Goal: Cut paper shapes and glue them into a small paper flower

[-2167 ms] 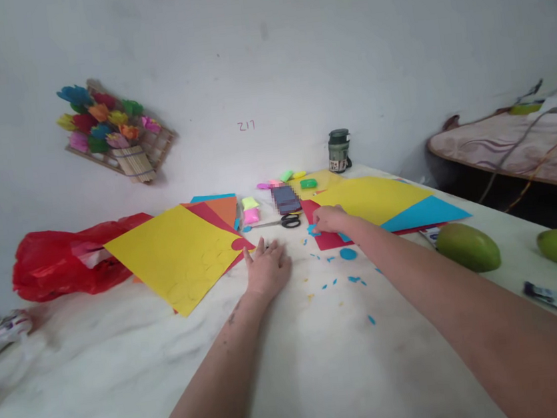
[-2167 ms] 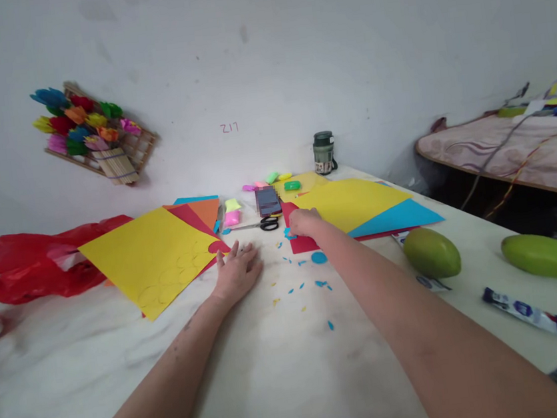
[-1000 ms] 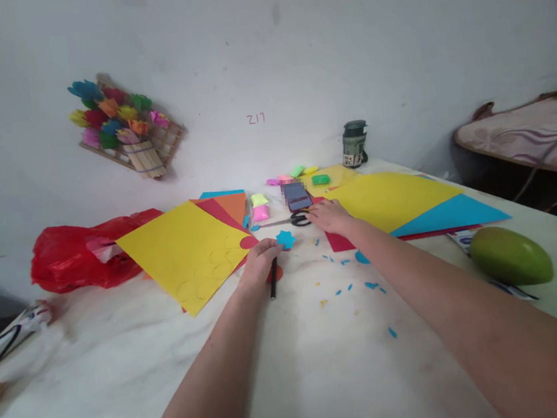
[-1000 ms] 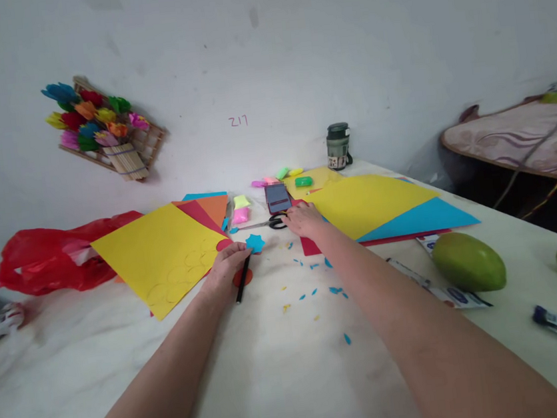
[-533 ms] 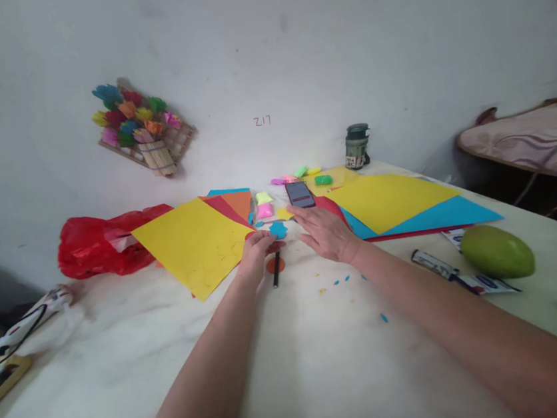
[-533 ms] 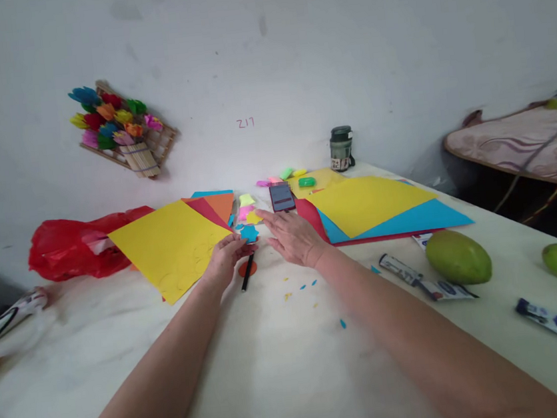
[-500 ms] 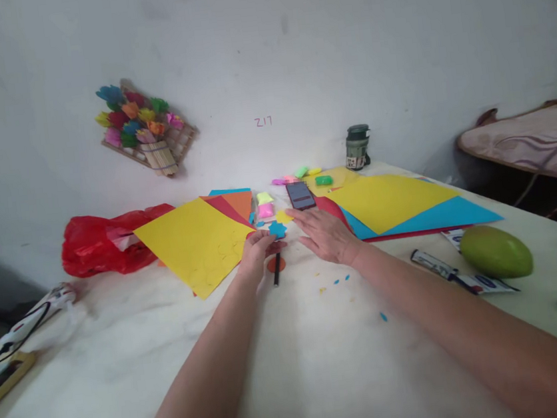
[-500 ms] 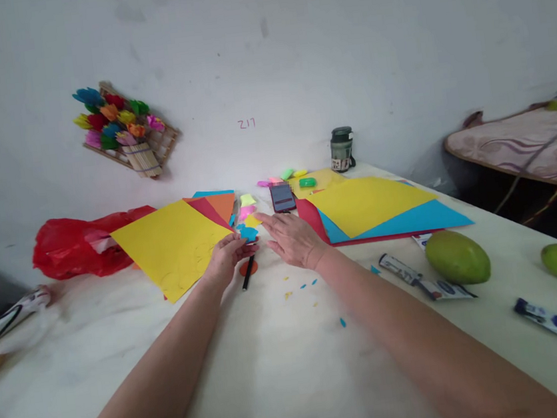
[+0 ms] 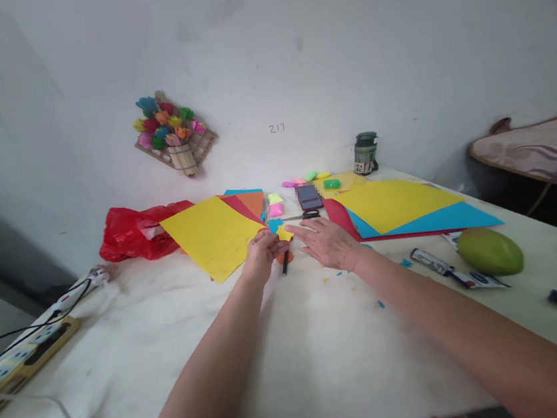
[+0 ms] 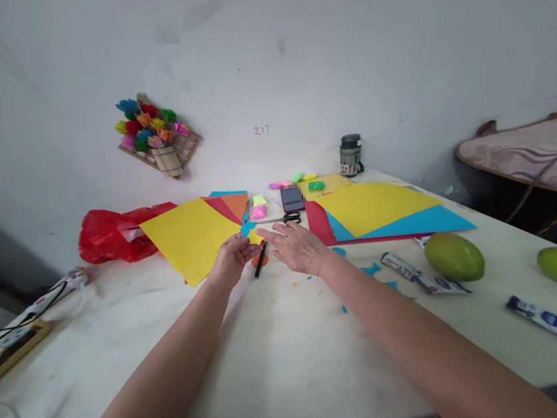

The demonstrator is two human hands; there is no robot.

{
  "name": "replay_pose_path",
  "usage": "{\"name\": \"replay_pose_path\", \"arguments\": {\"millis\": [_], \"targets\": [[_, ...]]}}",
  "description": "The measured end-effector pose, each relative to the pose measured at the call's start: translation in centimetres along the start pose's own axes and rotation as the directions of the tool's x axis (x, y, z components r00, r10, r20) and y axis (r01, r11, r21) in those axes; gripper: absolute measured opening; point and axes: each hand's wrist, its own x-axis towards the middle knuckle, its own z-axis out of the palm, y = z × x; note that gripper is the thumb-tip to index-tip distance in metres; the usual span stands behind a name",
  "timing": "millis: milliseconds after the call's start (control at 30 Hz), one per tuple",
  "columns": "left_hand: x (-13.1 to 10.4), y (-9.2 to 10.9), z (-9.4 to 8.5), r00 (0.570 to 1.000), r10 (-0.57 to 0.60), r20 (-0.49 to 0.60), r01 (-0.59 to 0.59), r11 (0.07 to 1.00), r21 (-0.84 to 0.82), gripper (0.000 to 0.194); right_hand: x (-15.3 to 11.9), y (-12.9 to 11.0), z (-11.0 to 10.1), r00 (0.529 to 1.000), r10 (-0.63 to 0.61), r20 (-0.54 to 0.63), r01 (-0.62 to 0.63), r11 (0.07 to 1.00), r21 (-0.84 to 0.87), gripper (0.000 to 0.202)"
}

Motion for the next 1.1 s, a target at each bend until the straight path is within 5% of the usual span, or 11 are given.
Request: {"name": "replay_pose_path", "arguments": {"millis": [467, 567, 600, 667, 733, 800, 867, 933, 1100], "targets": [[0.1, -0.5, -1.6, 0.996, 0.079, 0.034, -0.080, 0.996, 0.040, 0.022, 1.0, -1.0, 0.5, 0.999, -0.039, -0.002, 0.039, 0.998, 0.046, 0.042], [0.1, -0.7, -1.7, 0.995, 0.089, 0.055, -0.090, 0.996, 0.015, 0.023, 1.5, -0.7, 0.5, 0.982, 0.164, -0.098, -0.146, 0.975, 0.168, 0.039], [0.1, -0.8, -1.8, 0.995, 0.081, 0.061, -0.081, 0.997, 0.009, 0.023, 1.7, -0.5, 0.6, 0.945, 0.298, -0.133, -0.261, 0.935, 0.242, 0.038], [0.0, -0.9, -1.9, 0.995, 0.055, 0.082, -0.056, 0.998, 0.009, 0.024, 2.0, -0.2, 1.2, 0.799, 0.589, -0.117, -0.484, 0.747, 0.455, 0.037], [-0.1, -1.0, -2.0, 0.993, 0.029, 0.113, -0.032, 0.999, 0.025, 0.024, 2.3, -0.1, 2.2, 0.657, 0.747, 0.101, -0.586, 0.422, 0.692, 0.039], [-0.1, -1.0, -2.1, 0.990, 0.002, 0.142, -0.010, 0.998, 0.057, 0.026, 2.4, -0.3, 3.1, 0.578, 0.741, 0.343, -0.579, 0.076, 0.812, 0.044], [-0.1, -1.0, -2.1, 0.988, -0.023, 0.150, 0.007, 0.995, 0.103, 0.027, 2.3, -0.8, 3.8, 0.580, 0.664, 0.472, -0.518, -0.147, 0.842, 0.045], [-0.1, -1.1, -2.1, 0.989, -0.038, 0.142, 0.017, 0.989, 0.145, 0.029, 2.2, -1.3, 4.1, 0.617, 0.593, 0.518, -0.457, -0.267, 0.849, 0.044], [0.0, -1.5, -1.9, 0.990, -0.055, 0.133, 0.024, 0.973, 0.228, 0.031, 2.1, -1.9, 3.8, 0.620, 0.614, 0.489, -0.410, -0.278, 0.869, 0.036]]}}
